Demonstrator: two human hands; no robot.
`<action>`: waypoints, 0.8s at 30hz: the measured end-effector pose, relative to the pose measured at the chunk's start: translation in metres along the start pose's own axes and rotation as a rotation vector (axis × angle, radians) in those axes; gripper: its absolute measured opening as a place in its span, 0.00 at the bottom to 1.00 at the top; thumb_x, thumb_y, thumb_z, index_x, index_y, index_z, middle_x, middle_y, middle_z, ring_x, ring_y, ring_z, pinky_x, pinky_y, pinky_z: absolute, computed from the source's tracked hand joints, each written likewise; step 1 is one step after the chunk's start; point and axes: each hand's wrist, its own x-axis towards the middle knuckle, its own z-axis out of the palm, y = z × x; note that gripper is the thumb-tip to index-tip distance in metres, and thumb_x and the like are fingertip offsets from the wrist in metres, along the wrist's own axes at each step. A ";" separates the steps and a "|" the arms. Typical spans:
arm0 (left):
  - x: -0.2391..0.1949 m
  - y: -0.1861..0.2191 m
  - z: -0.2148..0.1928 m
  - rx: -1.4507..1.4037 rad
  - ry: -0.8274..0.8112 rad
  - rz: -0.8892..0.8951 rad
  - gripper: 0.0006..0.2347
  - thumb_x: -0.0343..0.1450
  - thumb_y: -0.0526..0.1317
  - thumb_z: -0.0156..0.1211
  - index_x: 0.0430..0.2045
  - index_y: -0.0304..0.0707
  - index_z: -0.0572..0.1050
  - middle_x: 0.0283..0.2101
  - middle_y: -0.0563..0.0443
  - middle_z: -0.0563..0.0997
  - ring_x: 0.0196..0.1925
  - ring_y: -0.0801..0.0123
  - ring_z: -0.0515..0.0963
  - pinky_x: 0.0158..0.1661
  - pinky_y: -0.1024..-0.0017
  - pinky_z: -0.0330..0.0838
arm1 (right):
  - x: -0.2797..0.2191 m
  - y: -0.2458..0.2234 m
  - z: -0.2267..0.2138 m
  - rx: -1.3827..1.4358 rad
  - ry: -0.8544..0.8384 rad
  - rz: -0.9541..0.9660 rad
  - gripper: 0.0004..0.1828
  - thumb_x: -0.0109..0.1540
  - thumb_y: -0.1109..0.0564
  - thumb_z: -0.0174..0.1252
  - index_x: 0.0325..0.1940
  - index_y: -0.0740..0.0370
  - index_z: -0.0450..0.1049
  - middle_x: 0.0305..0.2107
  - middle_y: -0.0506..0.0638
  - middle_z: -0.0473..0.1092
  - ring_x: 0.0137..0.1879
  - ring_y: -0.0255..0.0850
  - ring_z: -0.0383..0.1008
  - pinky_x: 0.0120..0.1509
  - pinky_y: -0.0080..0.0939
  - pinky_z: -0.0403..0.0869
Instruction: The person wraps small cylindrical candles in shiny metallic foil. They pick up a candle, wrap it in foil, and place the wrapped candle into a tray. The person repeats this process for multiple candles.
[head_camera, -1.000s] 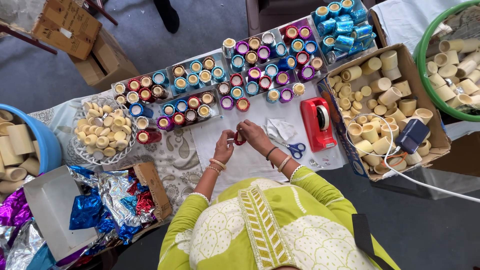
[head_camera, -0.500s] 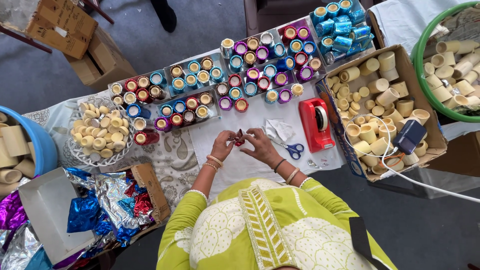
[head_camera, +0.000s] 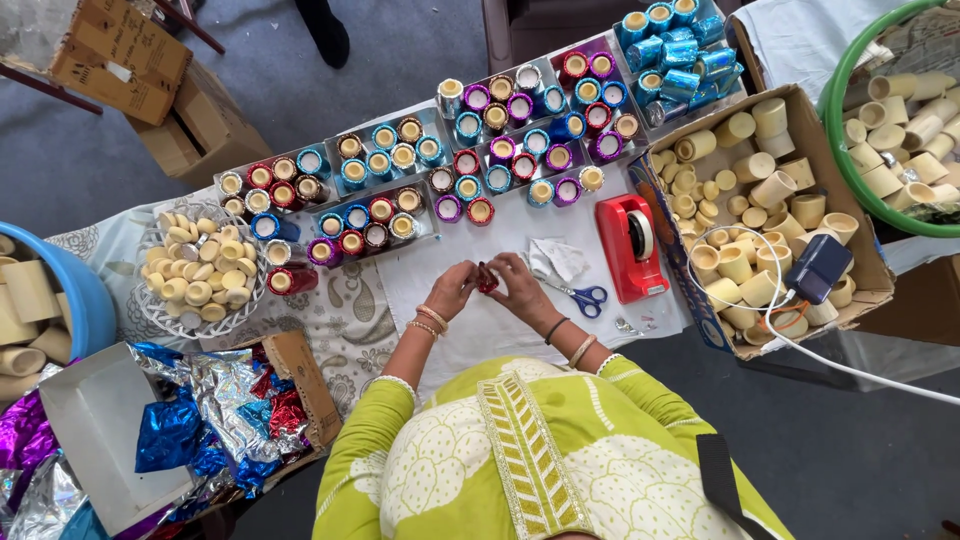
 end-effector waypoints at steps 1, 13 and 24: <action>0.001 0.002 0.000 -0.001 -0.001 -0.001 0.10 0.68 0.29 0.64 0.39 0.36 0.72 0.37 0.46 0.78 0.42 0.53 0.78 0.43 0.60 0.74 | 0.001 0.002 -0.001 0.000 -0.001 0.001 0.30 0.52 0.61 0.72 0.57 0.56 0.69 0.53 0.54 0.64 0.54 0.50 0.71 0.55 0.47 0.75; 0.016 0.008 -0.005 -0.105 -0.078 -0.057 0.34 0.63 0.22 0.59 0.66 0.48 0.62 0.48 0.45 0.77 0.42 0.58 0.79 0.44 0.63 0.77 | 0.009 0.032 0.005 0.376 -0.036 0.049 0.32 0.58 0.72 0.61 0.64 0.60 0.62 0.55 0.51 0.64 0.56 0.42 0.75 0.62 0.38 0.79; 0.011 0.028 -0.017 -0.170 0.072 -0.022 0.21 0.65 0.26 0.60 0.52 0.41 0.68 0.50 0.44 0.77 0.51 0.55 0.78 0.41 0.66 0.79 | -0.004 -0.006 -0.030 0.043 -0.004 -0.095 0.17 0.55 0.63 0.66 0.48 0.57 0.74 0.49 0.52 0.65 0.54 0.49 0.69 0.55 0.45 0.74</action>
